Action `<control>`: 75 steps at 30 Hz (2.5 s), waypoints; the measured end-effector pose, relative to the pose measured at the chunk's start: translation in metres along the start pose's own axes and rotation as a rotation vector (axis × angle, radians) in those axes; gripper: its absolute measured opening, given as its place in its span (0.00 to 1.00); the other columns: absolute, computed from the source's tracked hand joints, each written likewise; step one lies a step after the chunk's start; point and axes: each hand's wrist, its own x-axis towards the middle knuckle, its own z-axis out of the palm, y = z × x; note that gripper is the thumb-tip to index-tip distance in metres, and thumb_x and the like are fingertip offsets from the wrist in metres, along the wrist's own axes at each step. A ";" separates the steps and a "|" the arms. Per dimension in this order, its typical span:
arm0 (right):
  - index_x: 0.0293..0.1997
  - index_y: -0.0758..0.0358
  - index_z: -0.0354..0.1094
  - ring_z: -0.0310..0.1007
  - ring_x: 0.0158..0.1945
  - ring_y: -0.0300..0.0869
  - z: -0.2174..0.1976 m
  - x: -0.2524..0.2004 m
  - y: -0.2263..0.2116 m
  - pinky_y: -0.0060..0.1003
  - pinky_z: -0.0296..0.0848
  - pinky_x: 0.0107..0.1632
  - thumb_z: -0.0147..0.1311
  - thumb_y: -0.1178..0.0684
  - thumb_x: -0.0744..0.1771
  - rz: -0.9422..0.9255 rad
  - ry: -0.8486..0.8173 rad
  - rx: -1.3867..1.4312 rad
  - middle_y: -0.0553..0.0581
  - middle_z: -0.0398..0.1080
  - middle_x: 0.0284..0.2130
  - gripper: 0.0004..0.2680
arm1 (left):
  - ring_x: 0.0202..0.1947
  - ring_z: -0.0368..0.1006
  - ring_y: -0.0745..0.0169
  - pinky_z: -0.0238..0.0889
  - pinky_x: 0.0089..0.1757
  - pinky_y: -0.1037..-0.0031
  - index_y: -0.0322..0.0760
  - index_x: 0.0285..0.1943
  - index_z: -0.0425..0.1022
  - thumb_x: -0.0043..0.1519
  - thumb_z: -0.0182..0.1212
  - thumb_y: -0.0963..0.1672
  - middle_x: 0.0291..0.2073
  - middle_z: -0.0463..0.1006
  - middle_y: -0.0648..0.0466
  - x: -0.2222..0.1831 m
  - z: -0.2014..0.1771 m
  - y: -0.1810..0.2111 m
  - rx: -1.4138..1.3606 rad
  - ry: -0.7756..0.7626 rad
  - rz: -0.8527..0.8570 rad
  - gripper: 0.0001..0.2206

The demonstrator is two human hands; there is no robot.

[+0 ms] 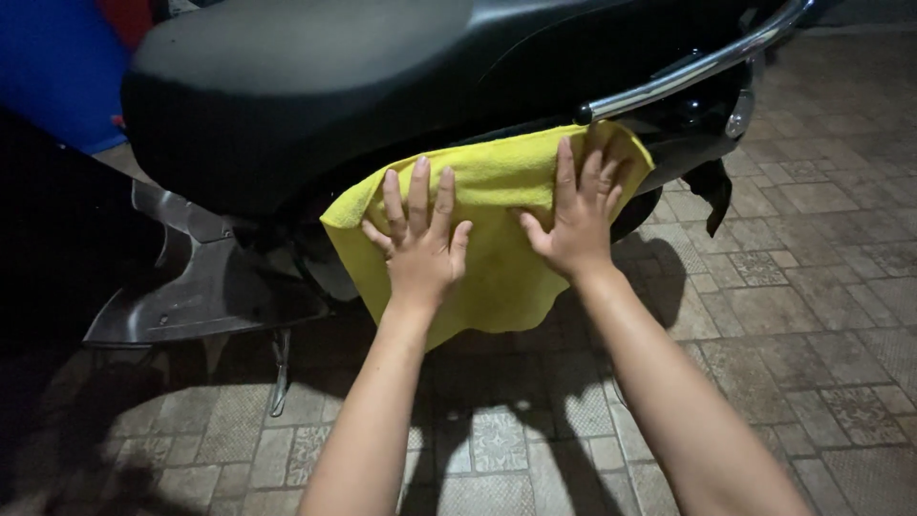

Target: The person wipes the rear side panel of a black motorcycle using a yellow cloth. They rub the surface with both hands, then fold the cloth to a clean section and continue wiping the same area.

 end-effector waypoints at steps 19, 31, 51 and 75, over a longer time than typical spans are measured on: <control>0.81 0.63 0.33 0.18 0.78 0.68 0.057 -0.009 -0.076 0.67 0.29 0.73 0.61 0.24 0.64 -0.307 0.198 -0.222 0.68 0.27 0.78 0.45 | 0.78 0.29 0.29 0.37 0.58 0.29 0.54 0.83 0.46 0.68 0.43 0.60 0.81 0.40 0.46 -0.048 0.044 -0.087 0.105 0.311 -0.009 0.34; 0.81 0.61 0.35 0.19 0.78 0.69 0.071 -0.010 -0.110 0.67 0.32 0.74 0.61 0.28 0.66 -0.376 0.166 -0.174 0.66 0.29 0.78 0.41 | 0.75 0.38 0.20 0.43 0.59 0.32 0.42 0.81 0.49 0.69 0.48 0.53 0.78 0.46 0.36 -0.054 0.028 -0.094 -0.053 0.433 -0.083 0.31; 0.80 0.63 0.39 0.34 0.74 0.77 0.116 -0.040 -0.130 0.78 0.50 0.65 0.68 0.39 0.63 -0.473 0.081 -0.185 0.74 0.36 0.76 0.41 | 0.76 0.38 0.18 0.43 0.65 0.32 0.46 0.84 0.36 0.68 0.52 0.53 0.80 0.36 0.37 -0.091 0.033 -0.130 -0.093 0.384 -0.101 0.38; 0.83 0.51 0.36 0.28 0.82 0.61 0.019 0.009 -0.050 0.64 0.41 0.81 0.46 0.33 0.75 -0.364 0.250 -0.094 0.59 0.34 0.79 0.28 | 0.81 0.29 0.29 0.43 0.64 0.18 0.59 0.84 0.42 0.67 0.63 0.55 0.82 0.33 0.48 -0.014 -0.024 -0.029 0.092 0.019 -0.104 0.40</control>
